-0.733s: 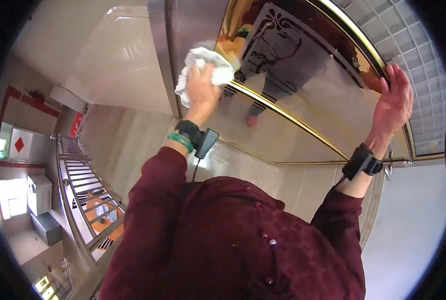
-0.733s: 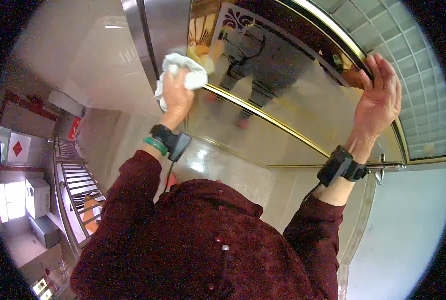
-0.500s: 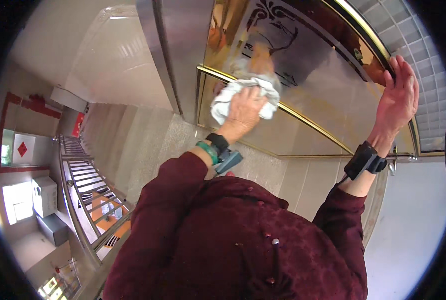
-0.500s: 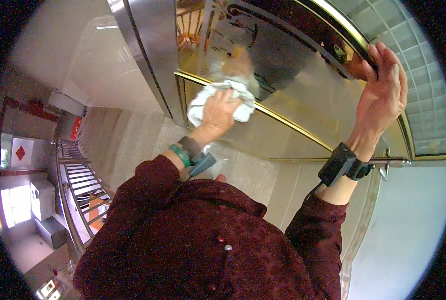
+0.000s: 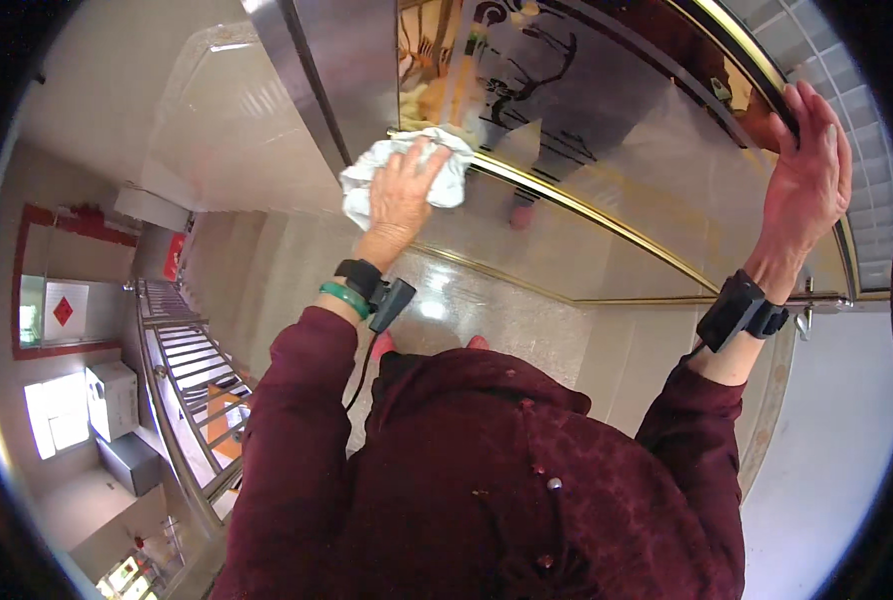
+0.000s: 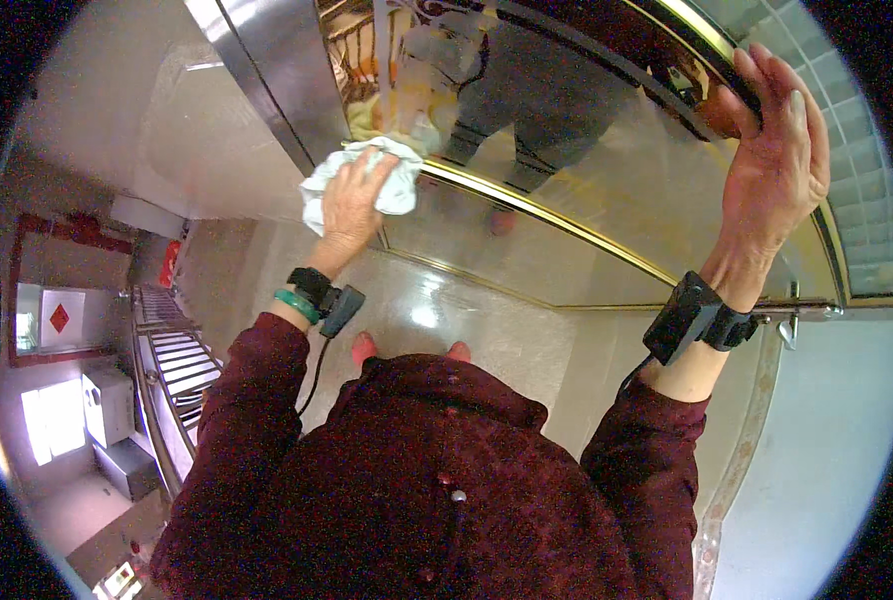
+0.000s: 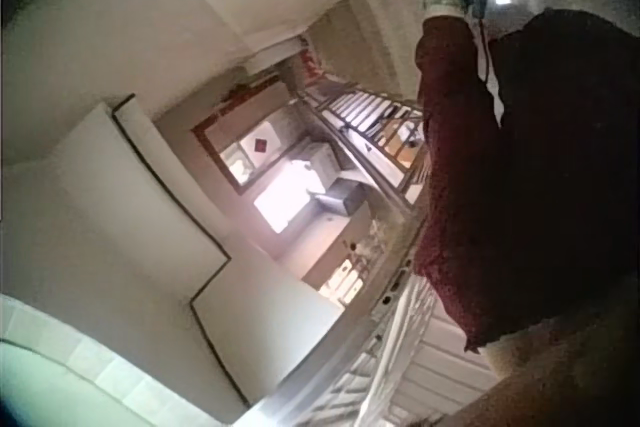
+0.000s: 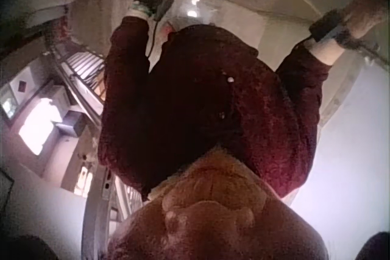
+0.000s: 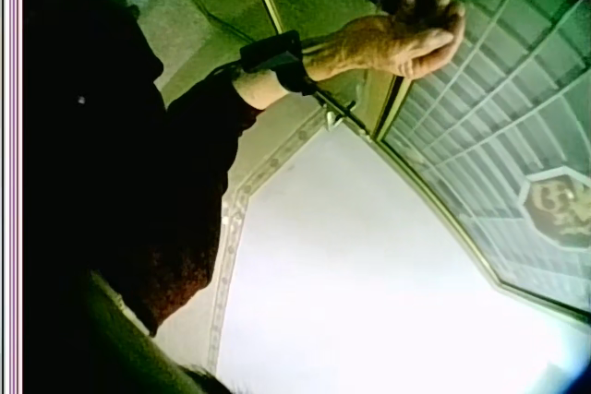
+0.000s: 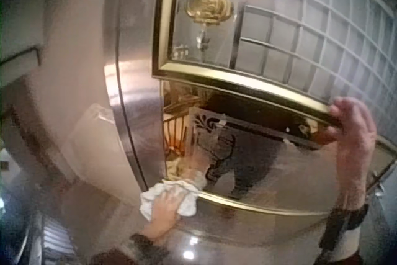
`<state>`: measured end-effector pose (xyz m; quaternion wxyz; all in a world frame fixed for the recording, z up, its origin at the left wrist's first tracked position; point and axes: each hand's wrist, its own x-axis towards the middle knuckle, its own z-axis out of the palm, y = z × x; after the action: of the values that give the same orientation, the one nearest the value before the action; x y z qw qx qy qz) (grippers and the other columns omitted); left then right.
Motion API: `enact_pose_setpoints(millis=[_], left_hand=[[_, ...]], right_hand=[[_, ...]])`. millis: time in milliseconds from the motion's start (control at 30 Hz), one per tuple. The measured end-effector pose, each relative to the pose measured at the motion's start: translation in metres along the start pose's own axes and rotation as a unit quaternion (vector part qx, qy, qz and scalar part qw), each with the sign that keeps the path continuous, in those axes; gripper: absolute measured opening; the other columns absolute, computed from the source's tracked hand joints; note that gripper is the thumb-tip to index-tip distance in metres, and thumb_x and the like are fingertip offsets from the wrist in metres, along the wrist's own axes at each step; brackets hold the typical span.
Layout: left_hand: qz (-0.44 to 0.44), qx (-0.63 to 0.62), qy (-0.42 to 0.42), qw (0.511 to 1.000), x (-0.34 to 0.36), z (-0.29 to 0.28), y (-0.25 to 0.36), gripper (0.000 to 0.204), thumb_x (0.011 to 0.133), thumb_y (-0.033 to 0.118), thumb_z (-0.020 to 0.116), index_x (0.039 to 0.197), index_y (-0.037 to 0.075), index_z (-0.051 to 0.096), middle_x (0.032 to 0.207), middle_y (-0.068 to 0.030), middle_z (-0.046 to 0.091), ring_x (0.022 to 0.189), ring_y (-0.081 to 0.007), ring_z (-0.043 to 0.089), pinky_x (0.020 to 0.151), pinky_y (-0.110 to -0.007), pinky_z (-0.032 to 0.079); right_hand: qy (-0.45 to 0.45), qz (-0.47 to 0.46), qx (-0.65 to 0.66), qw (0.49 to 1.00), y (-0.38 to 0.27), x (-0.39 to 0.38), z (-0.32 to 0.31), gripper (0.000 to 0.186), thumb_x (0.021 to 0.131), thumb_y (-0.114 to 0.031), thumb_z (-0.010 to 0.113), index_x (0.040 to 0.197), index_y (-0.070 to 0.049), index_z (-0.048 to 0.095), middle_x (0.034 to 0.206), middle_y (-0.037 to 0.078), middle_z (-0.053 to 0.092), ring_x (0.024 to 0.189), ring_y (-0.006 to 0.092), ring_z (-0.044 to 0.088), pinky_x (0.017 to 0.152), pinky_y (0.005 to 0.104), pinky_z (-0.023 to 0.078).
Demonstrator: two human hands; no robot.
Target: Cleaning a stainless steel stair railing and then wiping down a glass and metal door with a damp cloth.
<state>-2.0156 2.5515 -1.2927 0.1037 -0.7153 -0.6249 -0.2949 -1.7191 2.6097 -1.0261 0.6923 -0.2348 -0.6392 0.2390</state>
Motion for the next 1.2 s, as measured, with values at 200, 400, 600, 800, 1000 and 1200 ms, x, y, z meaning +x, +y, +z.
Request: enact_pose_setpoints(millis=[200,400,600,800,1000,1200], left_hand=[[-0.044,-0.019,0.008,0.999,0.000,0.006,0.016,0.057,0.059,0.001,0.061,0.113,0.017,0.053,0.117,-0.0103,0.049,0.083,-0.0258,0.052,0.064,-0.036,0.045],[0.101,-0.106,-0.051,0.988,0.001,0.038,0.102,0.047,0.065,0.009,0.059,0.112,0.015,0.055,0.122,-0.0100,0.046,0.085,-0.0214,0.053,0.064,-0.034,0.047],[0.164,-0.176,-0.097,0.966,0.015,0.041,0.144,0.049,0.063,0.004,0.060,0.110,0.018,0.054,0.121,-0.0050,0.046,0.081,-0.0231,0.053,0.065,-0.036,0.049],[0.143,-0.091,-0.057,0.984,0.008,0.020,0.051,0.054,0.062,0.004,0.061,0.113,0.021,0.055,0.120,-0.0037,0.050,0.085,-0.0222,0.055,0.068,-0.034,0.048],[0.059,-0.004,-0.036,0.998,0.011,-0.014,-0.051,0.056,0.059,-0.002,0.060,0.111,0.018,0.054,0.119,-0.0061,0.050,0.088,-0.0279,0.054,0.075,-0.036,0.047],[-0.060,-0.073,0.005,0.995,0.000,0.001,0.000,0.055,0.059,0.000,0.063,0.112,0.013,0.053,0.119,-0.0155,0.049,0.106,-0.0327,0.051,0.085,-0.039,0.043]], right_hand=[[0.011,0.002,-0.026,1.000,0.002,0.002,0.009,0.033,0.091,-0.012,0.043,0.114,0.012,0.047,0.117,0.028,0.049,0.107,0.0348,0.052,0.083,0.0380,0.050],[-0.009,0.003,-0.019,1.000,0.002,0.003,0.006,0.035,0.092,-0.014,0.042,0.113,0.013,0.046,0.116,0.028,0.049,0.107,0.0354,0.052,0.082,0.0383,0.051],[-0.023,0.013,-0.022,0.999,0.000,0.004,0.005,0.033,0.092,-0.012,0.041,0.112,0.013,0.047,0.115,0.028,0.049,0.107,0.0350,0.052,0.084,0.0384,0.051],[-0.002,0.012,-0.045,0.999,-0.003,0.001,0.006,0.032,0.092,-0.011,0.042,0.112,0.012,0.048,0.116,0.026,0.050,0.107,0.0336,0.052,0.083,0.0371,0.052],[-0.023,0.002,-0.016,1.000,0.002,0.003,-0.007,0.030,0.090,-0.010,0.043,0.112,0.010,0.050,0.115,0.026,0.051,0.107,0.0322,0.053,0.082,0.0372,0.051],[-0.087,0.013,0.018,0.996,-0.015,0.001,0.016,0.032,0.091,-0.021,0.047,0.113,0.001,0.051,0.108,0.017,0.058,0.097,0.0224,0.059,0.070,0.0310,0.056]])
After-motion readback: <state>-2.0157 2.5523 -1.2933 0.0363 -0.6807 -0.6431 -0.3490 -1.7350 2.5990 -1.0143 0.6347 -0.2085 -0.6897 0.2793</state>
